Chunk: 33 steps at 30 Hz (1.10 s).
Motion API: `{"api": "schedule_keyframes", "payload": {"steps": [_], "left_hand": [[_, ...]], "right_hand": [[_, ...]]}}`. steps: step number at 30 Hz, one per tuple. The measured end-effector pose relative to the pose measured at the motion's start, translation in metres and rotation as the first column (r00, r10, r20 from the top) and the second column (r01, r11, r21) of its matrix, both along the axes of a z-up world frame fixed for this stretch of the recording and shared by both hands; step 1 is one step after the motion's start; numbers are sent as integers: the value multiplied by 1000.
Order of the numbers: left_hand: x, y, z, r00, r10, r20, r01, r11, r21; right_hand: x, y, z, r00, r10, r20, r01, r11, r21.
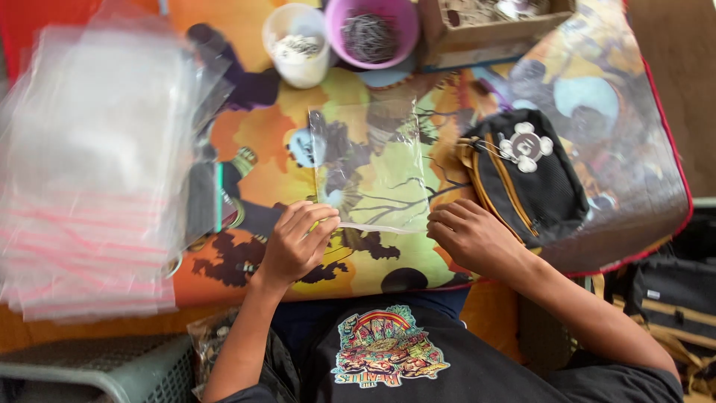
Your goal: The person attaches a tan strap to a black mesh bag, zips it closed, and uses a purple brush to clean the bag's surface. They then attach a small bear-shaped charm to the zipper pull and place the finished bag into a clear plastic bag.
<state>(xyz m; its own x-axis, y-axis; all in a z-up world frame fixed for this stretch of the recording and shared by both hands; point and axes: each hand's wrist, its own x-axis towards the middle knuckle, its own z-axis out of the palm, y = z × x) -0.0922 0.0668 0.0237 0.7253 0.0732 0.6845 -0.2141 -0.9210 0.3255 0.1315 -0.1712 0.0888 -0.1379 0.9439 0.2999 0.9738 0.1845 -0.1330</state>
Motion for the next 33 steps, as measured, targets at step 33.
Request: {"api": "schedule_keyframes", "payload": {"steps": [33], "left_hand": [[19,-4,-41,885,207,-416,-244,969,-37]], "right_hand": [[63,57,-24,885,-382,-267,367,924,-104]]}}
